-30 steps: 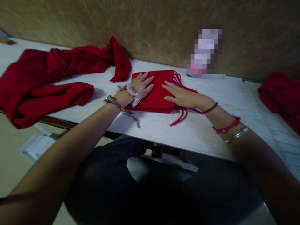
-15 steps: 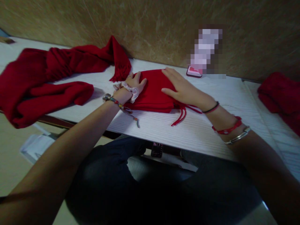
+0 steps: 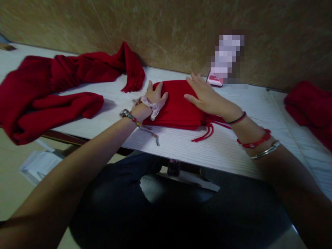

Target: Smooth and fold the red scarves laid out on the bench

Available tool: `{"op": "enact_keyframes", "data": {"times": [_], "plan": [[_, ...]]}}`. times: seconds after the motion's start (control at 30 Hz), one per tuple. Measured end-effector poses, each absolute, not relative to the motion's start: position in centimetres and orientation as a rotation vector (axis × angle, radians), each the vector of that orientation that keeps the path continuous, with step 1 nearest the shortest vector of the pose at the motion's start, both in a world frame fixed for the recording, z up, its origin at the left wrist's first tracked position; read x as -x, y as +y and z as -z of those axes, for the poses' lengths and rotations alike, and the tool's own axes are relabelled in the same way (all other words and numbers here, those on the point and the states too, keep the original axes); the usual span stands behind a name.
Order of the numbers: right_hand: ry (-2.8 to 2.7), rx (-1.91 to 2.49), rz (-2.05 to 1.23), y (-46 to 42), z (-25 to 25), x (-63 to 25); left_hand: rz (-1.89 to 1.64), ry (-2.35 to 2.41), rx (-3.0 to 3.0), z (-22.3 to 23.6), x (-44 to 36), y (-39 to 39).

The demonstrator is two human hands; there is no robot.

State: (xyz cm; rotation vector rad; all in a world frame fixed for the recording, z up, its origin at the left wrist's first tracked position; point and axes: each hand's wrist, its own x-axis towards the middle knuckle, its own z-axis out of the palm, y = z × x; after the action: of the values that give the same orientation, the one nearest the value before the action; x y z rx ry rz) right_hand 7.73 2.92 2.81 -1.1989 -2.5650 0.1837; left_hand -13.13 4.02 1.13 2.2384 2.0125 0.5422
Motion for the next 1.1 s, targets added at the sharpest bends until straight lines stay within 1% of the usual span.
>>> {"op": "enact_keyframes", "data": {"times": [0.1,0.17,0.3,0.4,0.53,0.7,0.77,0.9,1.03,1.1], "plan": [[-2.594,1.261,-0.225,3.4,-1.2,-8.1,-0.520,2.095,-2.322,-2.4,11.6,2.4],[-2.603,1.287,-0.226,3.7,-0.5,-8.3,-0.472,1.989,-2.407,-2.7,10.9,1.8],[-2.578,1.301,-0.211,4.2,-0.5,-8.9,-0.298,1.784,-2.480,-1.5,11.0,2.5],[-2.530,1.339,-0.283,4.1,-0.7,-9.4,-0.254,1.786,-2.501,-0.7,11.9,3.3],[-2.518,1.292,-0.382,3.4,-1.1,-10.2,-0.189,1.811,-2.516,-0.8,12.7,3.3],[-2.329,1.205,-0.105,3.7,-1.5,-12.2,-0.179,1.850,-2.575,-2.0,12.8,2.0],[-2.251,1.214,-0.043,4.0,-1.4,-12.7,-0.214,1.748,-2.695,-2.5,12.5,1.1],[-2.312,1.110,-0.062,3.5,-1.9,-12.3,-0.158,1.382,-2.824,-2.7,11.5,-0.6],[-2.348,1.008,-0.052,0.6,-4.2,-11.2,-0.009,1.284,-2.825,-2.4,11.3,-0.9],[-2.433,0.949,-0.100,-1.5,-5.0,-11.1,0.054,1.229,-2.850,-2.4,11.7,-0.8]]}}
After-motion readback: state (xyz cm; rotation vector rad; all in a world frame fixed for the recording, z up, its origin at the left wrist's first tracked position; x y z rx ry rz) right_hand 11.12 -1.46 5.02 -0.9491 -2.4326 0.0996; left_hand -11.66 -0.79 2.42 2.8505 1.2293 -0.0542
